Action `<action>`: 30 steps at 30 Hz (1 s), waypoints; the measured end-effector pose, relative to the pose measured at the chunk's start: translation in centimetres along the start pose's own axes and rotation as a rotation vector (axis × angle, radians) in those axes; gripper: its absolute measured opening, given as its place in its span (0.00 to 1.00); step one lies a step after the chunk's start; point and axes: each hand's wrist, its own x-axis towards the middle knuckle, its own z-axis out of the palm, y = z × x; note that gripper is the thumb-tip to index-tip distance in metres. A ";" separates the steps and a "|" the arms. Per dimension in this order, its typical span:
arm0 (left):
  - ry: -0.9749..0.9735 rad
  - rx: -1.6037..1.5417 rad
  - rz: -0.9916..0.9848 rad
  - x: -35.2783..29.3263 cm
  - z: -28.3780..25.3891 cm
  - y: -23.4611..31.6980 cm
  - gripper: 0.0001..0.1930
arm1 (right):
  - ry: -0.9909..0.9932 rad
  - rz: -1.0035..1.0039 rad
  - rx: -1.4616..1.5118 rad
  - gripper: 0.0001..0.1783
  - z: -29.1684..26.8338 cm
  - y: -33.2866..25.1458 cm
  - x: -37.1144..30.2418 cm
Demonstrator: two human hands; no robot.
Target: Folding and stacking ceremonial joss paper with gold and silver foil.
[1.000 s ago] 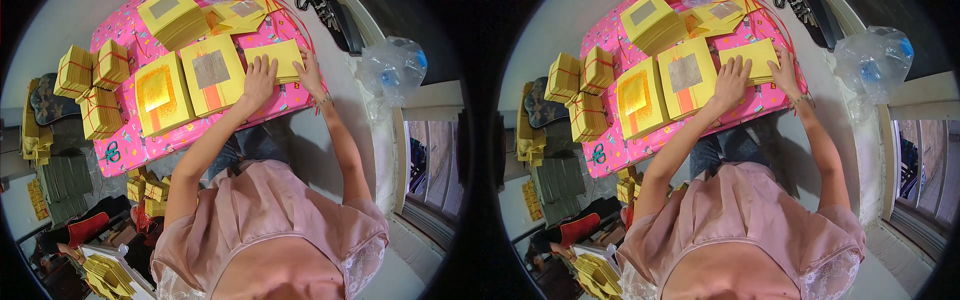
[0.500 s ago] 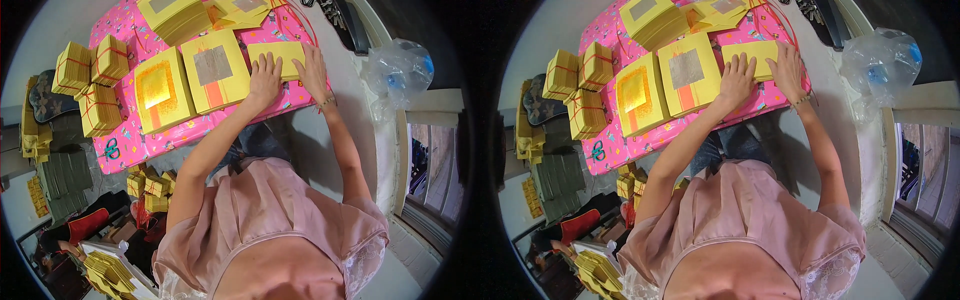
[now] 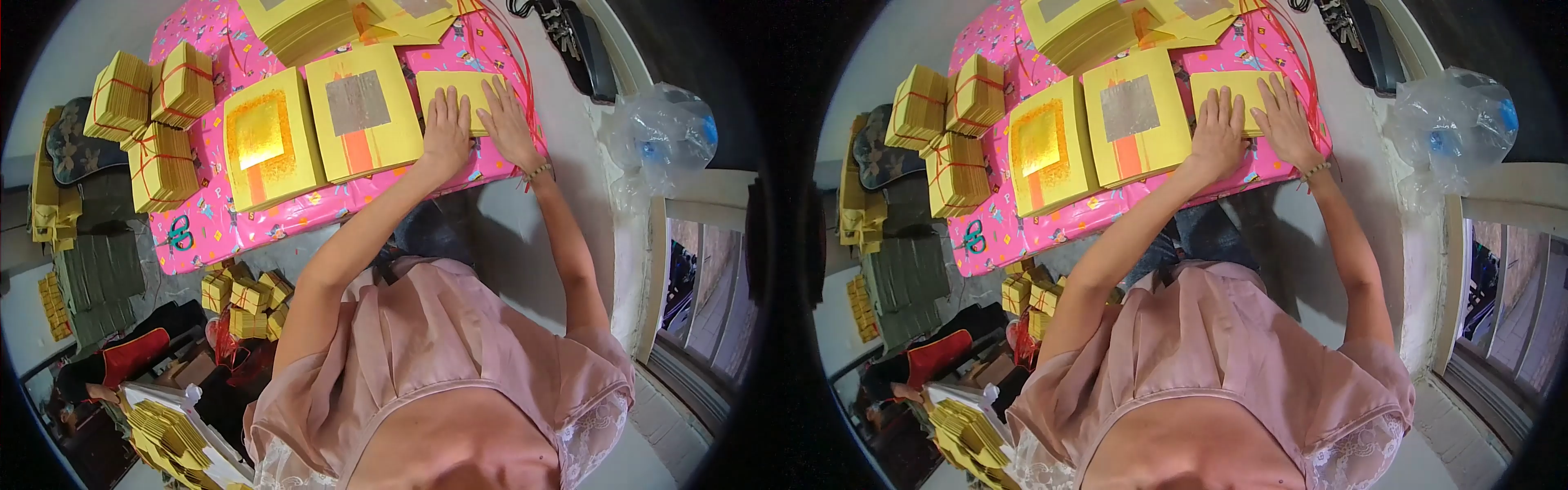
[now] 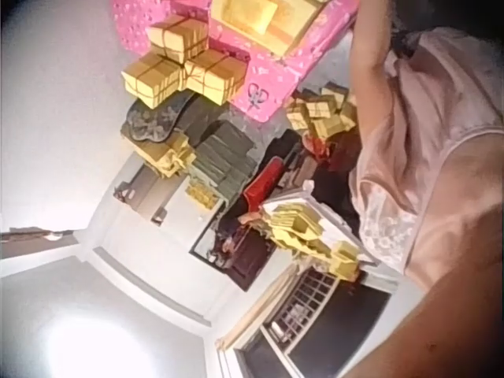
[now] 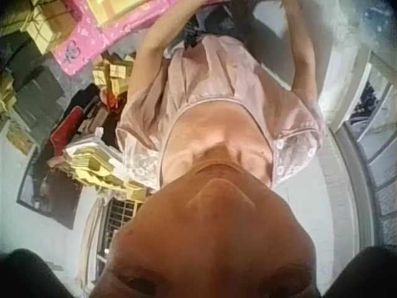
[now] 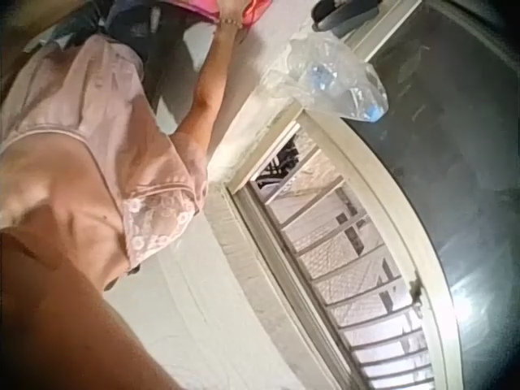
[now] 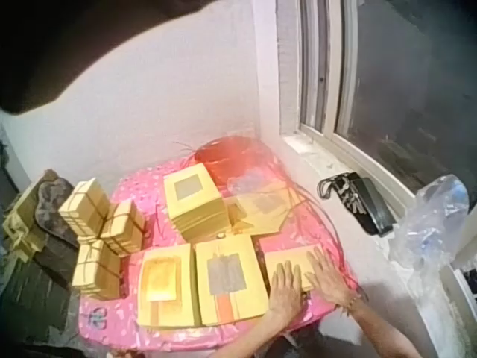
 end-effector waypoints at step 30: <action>0.184 -0.361 -0.016 -9.3 -7.2 -3.7 0.37 | -0.041 -0.225 -0.152 0.31 -2.1 -6.5 2.8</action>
